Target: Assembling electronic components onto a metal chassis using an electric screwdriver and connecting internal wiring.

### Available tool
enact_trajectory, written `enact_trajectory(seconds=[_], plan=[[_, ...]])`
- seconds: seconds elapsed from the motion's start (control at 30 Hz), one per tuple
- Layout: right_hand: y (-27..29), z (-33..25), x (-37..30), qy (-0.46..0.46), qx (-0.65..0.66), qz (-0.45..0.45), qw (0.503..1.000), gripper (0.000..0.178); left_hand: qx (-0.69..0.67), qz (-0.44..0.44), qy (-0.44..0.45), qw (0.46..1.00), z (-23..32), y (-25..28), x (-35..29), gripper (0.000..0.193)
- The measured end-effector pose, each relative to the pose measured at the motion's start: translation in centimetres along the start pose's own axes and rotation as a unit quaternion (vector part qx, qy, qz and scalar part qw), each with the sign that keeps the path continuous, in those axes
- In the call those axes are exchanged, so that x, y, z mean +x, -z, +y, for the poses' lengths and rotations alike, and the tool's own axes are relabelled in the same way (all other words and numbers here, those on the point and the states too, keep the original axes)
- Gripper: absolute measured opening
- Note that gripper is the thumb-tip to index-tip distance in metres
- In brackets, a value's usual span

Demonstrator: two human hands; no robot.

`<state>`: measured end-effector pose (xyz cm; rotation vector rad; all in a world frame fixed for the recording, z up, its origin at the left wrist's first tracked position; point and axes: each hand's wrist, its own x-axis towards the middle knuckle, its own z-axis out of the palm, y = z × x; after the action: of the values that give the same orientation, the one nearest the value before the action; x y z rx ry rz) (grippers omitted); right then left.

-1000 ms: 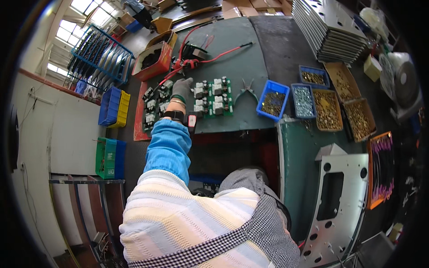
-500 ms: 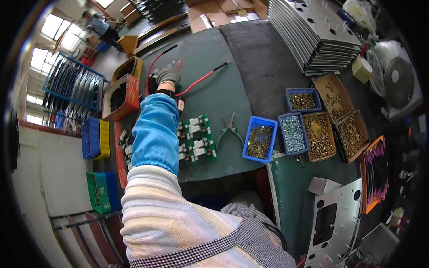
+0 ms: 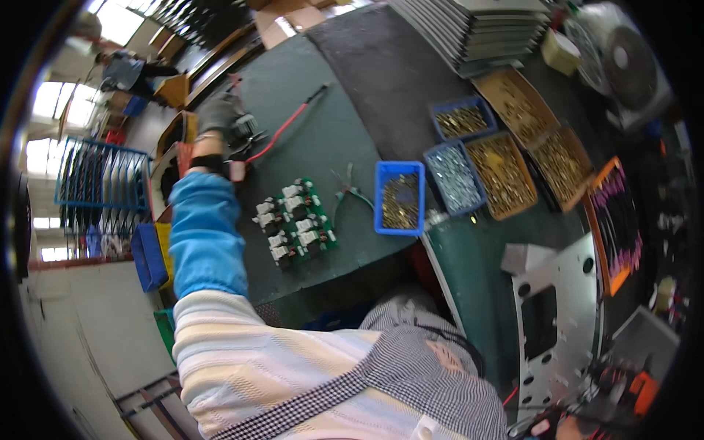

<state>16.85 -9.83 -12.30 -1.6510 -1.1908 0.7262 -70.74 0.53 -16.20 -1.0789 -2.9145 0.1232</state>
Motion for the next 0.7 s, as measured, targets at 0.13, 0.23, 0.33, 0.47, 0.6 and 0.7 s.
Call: enact_trajectory(seconds=[0.13,0.23,0.33,0.47,0.6,0.7], plan=[[2.4,-1.9,0.6,-0.085,0.290,0.044,0.952,0.034,-0.001,0.178,-0.434,0.883,1.7,7.7,-4.3,0.024],[3.1,-4.0,-1.1,0.055,0.241,0.056,0.967,0.040,-0.389,0.055,-0.415,0.821,7.2,12.0,-12.5,0.023],[3.8,-5.7,-4.0,0.150,0.174,0.064,0.971,0.053,-0.509,-0.059,-0.421,0.749,14.0,16.1,-20.7,0.025],[6.2,-5.4,-7.6,0.236,0.204,0.105,0.944,0.060,-0.591,-0.216,-0.588,0.508,23.2,17.5,-29.0,0.024],[9.0,-3.7,-11.7,0.243,0.256,0.181,0.918,0.040,-0.501,-0.393,-0.719,0.279,34.5,15.6,-35.6,0.031],[10.3,-2.8,-15.6,0.194,0.260,0.226,0.918,0.030,-0.493,-0.453,-0.713,0.209,40.4,12.3,-42.4,0.024]])
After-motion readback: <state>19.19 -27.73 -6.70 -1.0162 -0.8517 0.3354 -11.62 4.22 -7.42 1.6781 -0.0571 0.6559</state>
